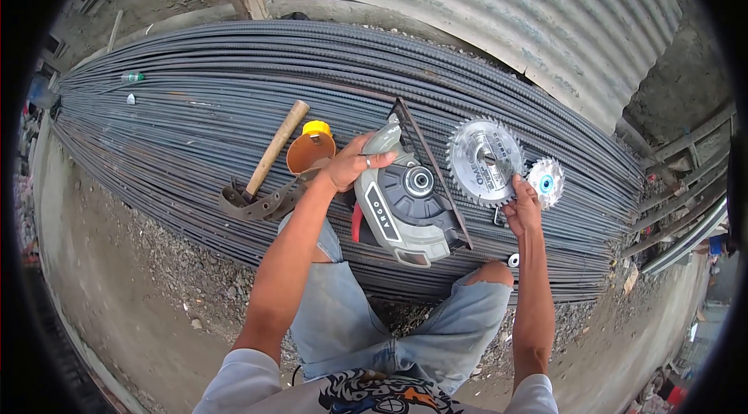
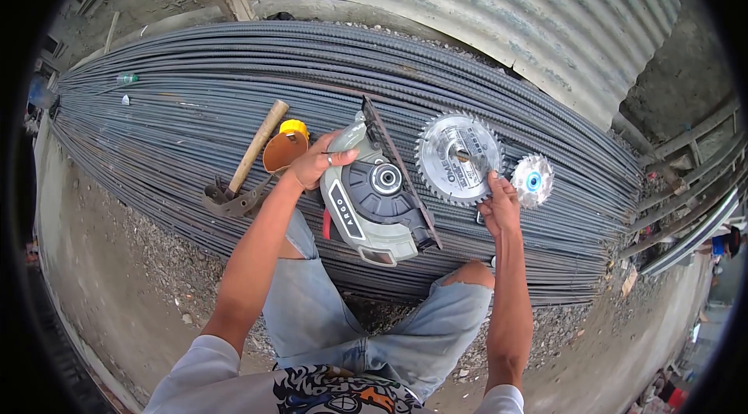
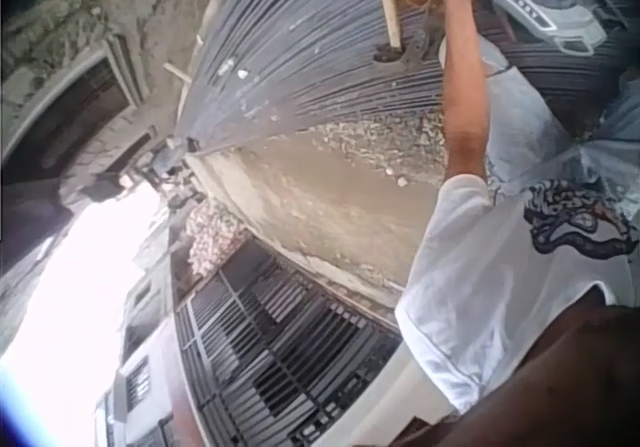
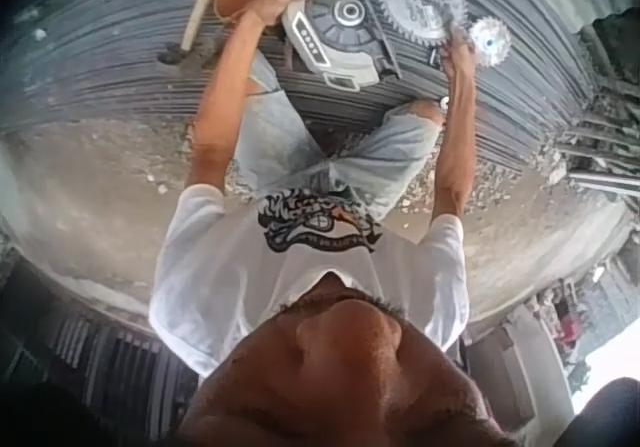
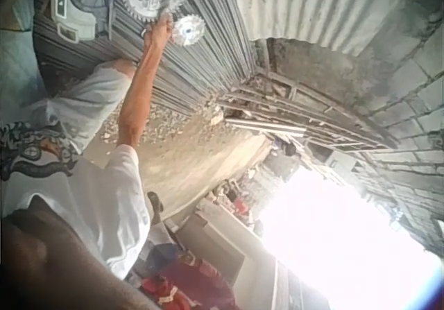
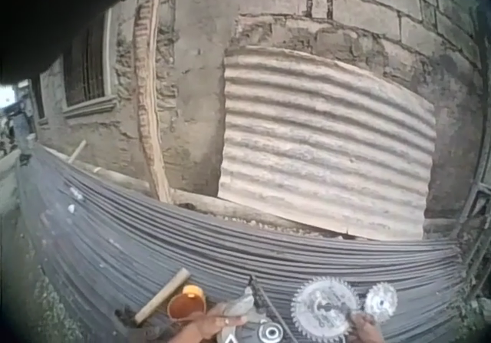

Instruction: Installing a blade and adjusting a portable circular saw while sitting on a pile of rebar.

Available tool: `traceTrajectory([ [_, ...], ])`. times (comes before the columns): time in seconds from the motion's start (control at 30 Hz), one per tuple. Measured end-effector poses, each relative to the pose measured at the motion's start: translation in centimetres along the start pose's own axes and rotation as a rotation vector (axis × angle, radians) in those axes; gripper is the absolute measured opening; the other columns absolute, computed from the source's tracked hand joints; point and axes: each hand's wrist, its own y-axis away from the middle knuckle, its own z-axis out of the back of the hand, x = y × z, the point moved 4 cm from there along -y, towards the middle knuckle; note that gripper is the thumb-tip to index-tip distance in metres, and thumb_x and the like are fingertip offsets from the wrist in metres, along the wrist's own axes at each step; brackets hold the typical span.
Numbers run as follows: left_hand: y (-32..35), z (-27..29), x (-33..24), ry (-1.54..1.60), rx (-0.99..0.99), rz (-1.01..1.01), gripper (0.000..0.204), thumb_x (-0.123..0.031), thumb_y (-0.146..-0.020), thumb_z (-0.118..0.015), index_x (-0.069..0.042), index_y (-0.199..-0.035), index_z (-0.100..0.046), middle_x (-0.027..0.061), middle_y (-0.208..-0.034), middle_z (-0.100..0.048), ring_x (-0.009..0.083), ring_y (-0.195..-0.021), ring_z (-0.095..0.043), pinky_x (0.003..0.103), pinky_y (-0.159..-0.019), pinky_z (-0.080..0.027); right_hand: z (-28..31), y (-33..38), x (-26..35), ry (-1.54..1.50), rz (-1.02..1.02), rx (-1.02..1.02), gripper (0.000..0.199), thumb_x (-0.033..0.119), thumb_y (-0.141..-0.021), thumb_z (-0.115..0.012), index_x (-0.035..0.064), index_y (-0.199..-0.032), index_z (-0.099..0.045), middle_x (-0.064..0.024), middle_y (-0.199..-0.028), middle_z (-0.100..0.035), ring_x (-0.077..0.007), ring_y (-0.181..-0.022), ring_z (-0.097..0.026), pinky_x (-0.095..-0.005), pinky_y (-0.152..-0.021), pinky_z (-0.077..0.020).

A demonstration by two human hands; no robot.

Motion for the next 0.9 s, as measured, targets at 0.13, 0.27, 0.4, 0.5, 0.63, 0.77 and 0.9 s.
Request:
traceTrajectory([
  [0.13, -0.1, -0.2, -0.2, -0.010, 0.008, -0.013, 0.050, -0.034, -0.081, -0.076, -0.002, -0.116, -0.059, 0.0020, -0.100, -0.059, 0.0101, -0.093, -0.054, 0.024, -0.080, -0.044, -3.0, -0.2, 0.0, 0.027, -0.048, 0.028, 0.019, 0.029, -0.094, -0.067, 0.0138, -0.084, -0.061, 0.0061, -0.067, -0.057, -0.0014, -0.046, -0.039, -0.0183, -0.038, -0.0291],
  [0.27, -0.2, -0.2, -0.1, -0.012, 0.003, -0.002, 0.050, -0.032, -0.081, -0.076, -0.002, -0.116, -0.059, 0.0016, -0.099, -0.059, 0.0094, -0.091, -0.053, 0.024, -0.079, -0.043, -4.4, -0.8, -0.4, 0.033, -0.071, 0.108, 0.022, 0.030, -0.093, -0.068, 0.0146, -0.079, -0.060, 0.0078, -0.061, -0.052, -0.0003, -0.043, -0.035, -0.0174, -0.038, -0.0273],
  [0.4, -0.2, 0.0, -0.2, -0.027, 0.000, -0.009, 0.047, -0.032, -0.081, -0.077, -0.003, -0.113, -0.060, 0.0000, -0.097, -0.059, 0.0088, -0.089, -0.052, 0.023, -0.078, -0.043, -5.3, -1.4, -0.8, 0.107, -0.083, 0.178, 0.022, 0.030, -0.093, -0.068, 0.0140, -0.080, -0.061, 0.0083, -0.060, -0.051, -0.0002, -0.043, -0.034, -0.0170, -0.039, -0.0269],
  [0.5, 0.0, -0.2, -0.3, -0.030, -0.008, -0.010, 0.046, -0.034, -0.081, -0.076, -0.004, -0.111, -0.061, -0.0008, -0.095, -0.058, 0.0086, -0.088, -0.052, 0.023, -0.077, -0.042, -5.9, -1.7, -0.6, 0.142, -0.108, 0.204, 0.021, 0.031, -0.094, -0.067, 0.0127, -0.083, -0.063, 0.0075, -0.062, -0.054, -0.0005, -0.043, -0.034, -0.0170, -0.039, -0.0270],
  [0.63, -0.2, -0.3, -0.3, -0.043, 0.007, -0.017, 0.045, -0.037, -0.081, -0.075, -0.004, -0.108, -0.061, -0.0010, -0.094, -0.058, 0.0091, -0.087, -0.052, 0.024, -0.078, -0.042, -6.2, -2.6, -0.6, 0.189, -0.088, 0.284, 0.022, 0.032, -0.092, -0.069, 0.0113, -0.085, -0.064, 0.0056, -0.066, -0.059, -0.0004, -0.045, -0.041, -0.0168, -0.038, -0.0289],
  [0.77, -0.2, -0.4, -0.4, -0.041, 0.023, -0.033, 0.045, -0.038, -0.081, -0.075, -0.004, -0.108, -0.061, -0.0009, -0.094, -0.058, 0.0093, -0.088, -0.052, 0.024, -0.079, -0.042, -6.6, -3.7, -0.9, 0.208, -0.081, 0.360, 0.025, 0.034, -0.091, -0.070, 0.0098, -0.085, -0.065, 0.0042, -0.069, -0.063, -0.0012, -0.048, -0.049, -0.0165, -0.037, -0.0322],
  [0.9, 0.0, -0.5, -0.6, -0.039, 0.000, -0.031, 0.046, -0.038, -0.082, -0.075, -0.004, -0.108, -0.061, -0.0007, -0.094, -0.058, 0.0095, -0.088, -0.052, 0.024, -0.079, -0.042, -6.6, -3.2, -1.7, 0.208, -0.086, 0.392, 0.026, 0.034, -0.090, -0.071, 0.0079, -0.092, -0.067, 0.0024, -0.073, -0.066, -0.0018, -0.049, -0.054, -0.0159, -0.037, -0.0354],
])
